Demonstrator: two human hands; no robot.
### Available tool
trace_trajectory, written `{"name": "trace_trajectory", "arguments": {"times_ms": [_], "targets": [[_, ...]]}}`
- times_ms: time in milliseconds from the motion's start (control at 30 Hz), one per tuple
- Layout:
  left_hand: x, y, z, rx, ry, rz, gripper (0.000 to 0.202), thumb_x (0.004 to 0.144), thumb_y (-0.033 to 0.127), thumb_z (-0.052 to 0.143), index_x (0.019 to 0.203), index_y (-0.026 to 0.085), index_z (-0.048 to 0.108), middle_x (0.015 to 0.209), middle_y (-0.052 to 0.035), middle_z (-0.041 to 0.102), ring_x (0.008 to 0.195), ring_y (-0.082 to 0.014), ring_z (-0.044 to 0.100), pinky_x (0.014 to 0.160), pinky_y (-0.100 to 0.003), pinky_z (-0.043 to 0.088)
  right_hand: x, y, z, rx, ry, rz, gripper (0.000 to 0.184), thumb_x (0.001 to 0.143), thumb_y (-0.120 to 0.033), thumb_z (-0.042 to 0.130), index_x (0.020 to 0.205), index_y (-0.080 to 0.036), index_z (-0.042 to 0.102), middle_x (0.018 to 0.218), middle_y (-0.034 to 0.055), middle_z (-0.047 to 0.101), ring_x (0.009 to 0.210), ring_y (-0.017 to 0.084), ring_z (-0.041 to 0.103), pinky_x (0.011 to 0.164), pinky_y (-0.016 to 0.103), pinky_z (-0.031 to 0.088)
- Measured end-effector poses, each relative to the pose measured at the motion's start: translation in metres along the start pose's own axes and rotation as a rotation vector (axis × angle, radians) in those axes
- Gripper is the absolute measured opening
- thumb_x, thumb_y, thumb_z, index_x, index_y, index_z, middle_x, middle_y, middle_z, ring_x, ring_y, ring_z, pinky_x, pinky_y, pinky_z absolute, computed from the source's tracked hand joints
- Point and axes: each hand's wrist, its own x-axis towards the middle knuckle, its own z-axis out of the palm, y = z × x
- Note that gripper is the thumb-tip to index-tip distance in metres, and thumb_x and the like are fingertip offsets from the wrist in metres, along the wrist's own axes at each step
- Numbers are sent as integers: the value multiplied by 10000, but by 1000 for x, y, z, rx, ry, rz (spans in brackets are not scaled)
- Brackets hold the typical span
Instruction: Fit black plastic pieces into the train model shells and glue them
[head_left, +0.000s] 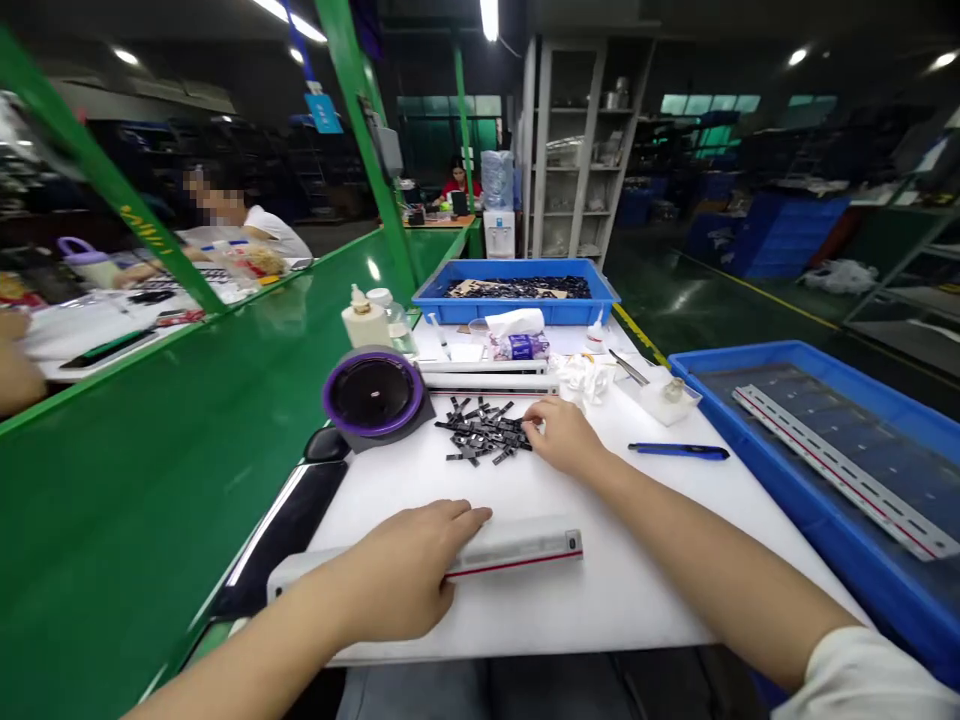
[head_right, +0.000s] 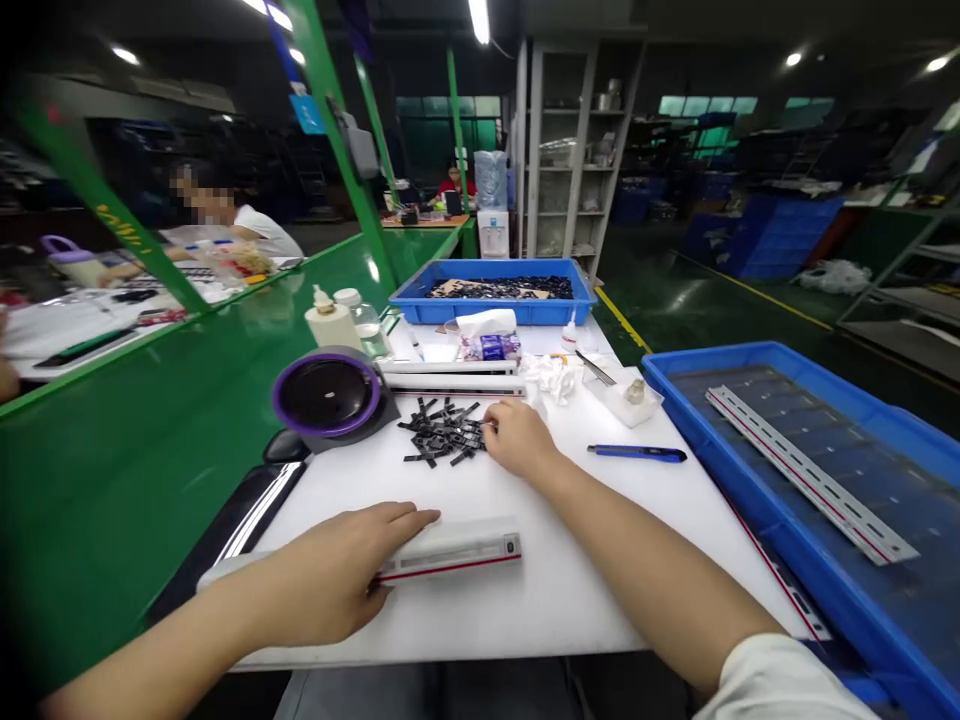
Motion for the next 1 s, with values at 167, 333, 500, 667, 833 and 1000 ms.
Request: {"name": "trace_trajectory", "arguments": {"times_ms": [167, 333, 500, 667, 833, 1000], "targets": [[25, 2, 4, 21, 45, 41, 695, 734, 155, 532, 1423, 222, 471, 1312, -127, 560, 1139, -307, 586, 971, -465, 508, 2, 3, -2, -57, -86, 64, 145, 863, -225, 582, 921, -170, 703, 1010, 90, 659, 929, 209, 623, 871, 320, 450], [31, -2, 2, -5, 88, 73, 551, 829, 317, 565, 1373, 246, 515, 1259, -112, 576, 1102, -304, 585, 949, -467, 504, 7, 2, 2, -95, -137, 116, 203, 900, -218, 507, 950, -177, 699, 1028, 95, 664, 904, 223, 640, 807, 329, 449], [46, -14, -4, -46, 336, 17, 364, 941, 386, 468, 1225, 219, 622, 1203, -100, 624, 1082, -270, 602, 926, -412, 508, 7, -2, 4, -86, -141, 143, 183, 873, -186, 513, 911, -190, 692, 1033, 90, 666, 851, 234, 651, 728, 336, 441], [76, -24, -11, 58, 728, -22, 363, 939, 301, 493, 1253, 162, 612, 1232, -117, 639, 1132, -286, 579, 981, -437, 473, -1, -13, -10, -14, -91, 63, 183, 888, -194, 518, 920, -210, 698, 1000, 50, 699, 934, 206, 643, 787, 307, 443], [87, -14, -13, 149, 684, 15, 315, 971, 290, 470, 1192, 186, 669, 962, -71, 743, 869, -267, 656, 779, -411, 495, -16, -27, -23, 268, 4, -130, 123, 830, -146, 577, 836, -194, 689, 799, 12, 696, 740, 144, 610, 708, 273, 450], [75, -3, -14, -189, 738, -152, 251, 934, 324, 525, 1043, 224, 728, 868, -32, 741, 768, -216, 644, 701, -339, 463, -20, -34, -27, 823, -62, 118, 194, 783, -272, 671, 957, -188, 684, 773, 10, 687, 606, 127, 593, 554, 261, 459]]}}
